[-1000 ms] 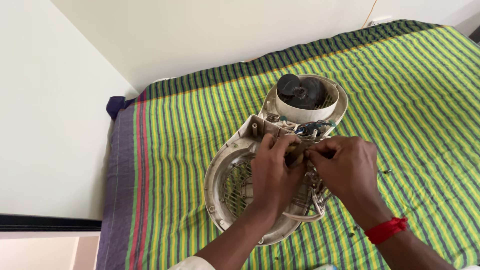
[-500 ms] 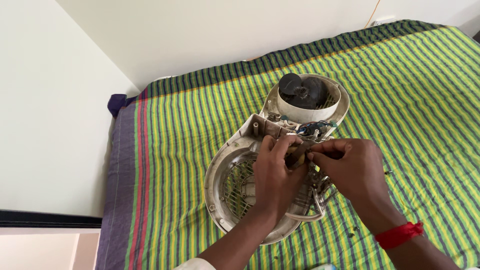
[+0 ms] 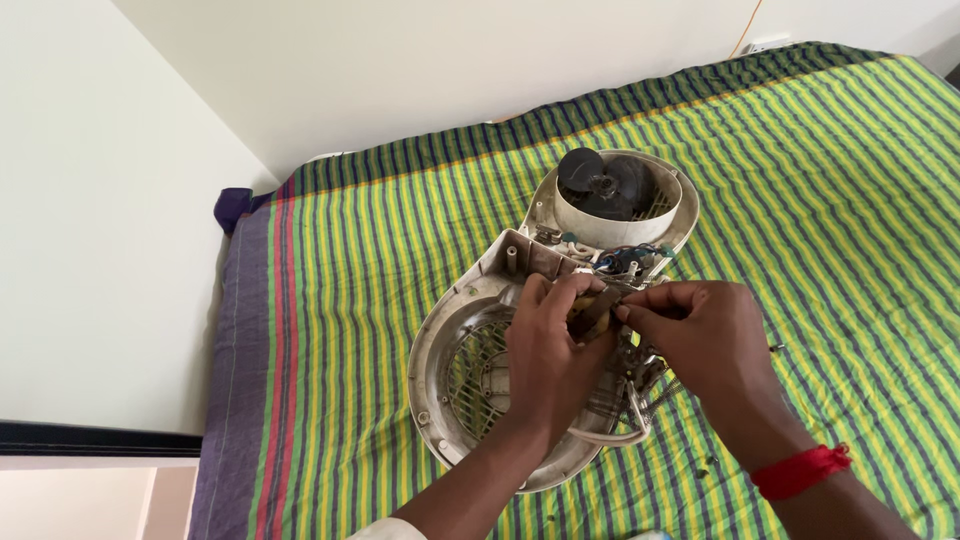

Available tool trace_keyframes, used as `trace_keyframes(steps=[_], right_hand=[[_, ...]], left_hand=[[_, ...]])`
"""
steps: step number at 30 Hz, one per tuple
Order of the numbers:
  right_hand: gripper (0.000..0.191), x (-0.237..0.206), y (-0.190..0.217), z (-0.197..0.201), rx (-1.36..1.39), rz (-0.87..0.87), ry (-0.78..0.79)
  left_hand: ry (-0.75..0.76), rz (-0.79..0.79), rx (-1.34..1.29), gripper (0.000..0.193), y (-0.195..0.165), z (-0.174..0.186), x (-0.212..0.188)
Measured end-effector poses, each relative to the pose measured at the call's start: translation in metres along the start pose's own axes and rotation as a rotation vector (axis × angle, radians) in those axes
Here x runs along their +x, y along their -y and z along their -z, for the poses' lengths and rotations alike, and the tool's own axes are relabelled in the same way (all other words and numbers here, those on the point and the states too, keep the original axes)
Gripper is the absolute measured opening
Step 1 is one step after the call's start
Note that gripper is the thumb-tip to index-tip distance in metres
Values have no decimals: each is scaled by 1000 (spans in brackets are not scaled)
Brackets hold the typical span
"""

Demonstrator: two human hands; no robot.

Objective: The person works on the internal wiring of a disassembled electric fan placed on a bed. They repeatedly connect and disconnect wires at a small terminal block, using a screwdriver to tighten the connections. The fan housing and motor are visible but not reassembled during the clip.

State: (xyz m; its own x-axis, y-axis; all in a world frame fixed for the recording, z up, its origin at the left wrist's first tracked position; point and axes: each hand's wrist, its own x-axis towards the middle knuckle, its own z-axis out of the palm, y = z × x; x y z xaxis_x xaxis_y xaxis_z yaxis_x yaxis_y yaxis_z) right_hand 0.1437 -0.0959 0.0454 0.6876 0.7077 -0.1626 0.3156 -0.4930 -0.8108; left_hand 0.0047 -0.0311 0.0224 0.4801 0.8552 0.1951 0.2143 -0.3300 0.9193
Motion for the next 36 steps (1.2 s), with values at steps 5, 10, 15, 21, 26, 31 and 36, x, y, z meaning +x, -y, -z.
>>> trace_keyframes(steps=[5, 10, 15, 21, 26, 31, 36], right_hand=[[14, 6, -2, 2, 31, -25, 28], [16, 7, -2, 5, -72, -25, 54], [12, 4, -6, 12, 83, -15, 27], [15, 8, -10, 16, 449, -21, 153], [23, 9, -9, 15, 449, -98, 260], [23, 10, -9, 17, 456, -98, 276], [24, 8, -9, 20, 480, -93, 264]], left_hand=[[-36, -85, 21, 37, 1, -2, 1], [-45, -98, -11, 41, 6, -3, 0], [-62, -93, -50, 47, 16, -5, 3], [-2, -103, -113, 46, 28, -1, 8], [18, -87, -96, 47, 30, 3, 7], [39, -97, -77, 46, 33, 0, 9], [25, -188, -78, 46, 39, 1, 10]])
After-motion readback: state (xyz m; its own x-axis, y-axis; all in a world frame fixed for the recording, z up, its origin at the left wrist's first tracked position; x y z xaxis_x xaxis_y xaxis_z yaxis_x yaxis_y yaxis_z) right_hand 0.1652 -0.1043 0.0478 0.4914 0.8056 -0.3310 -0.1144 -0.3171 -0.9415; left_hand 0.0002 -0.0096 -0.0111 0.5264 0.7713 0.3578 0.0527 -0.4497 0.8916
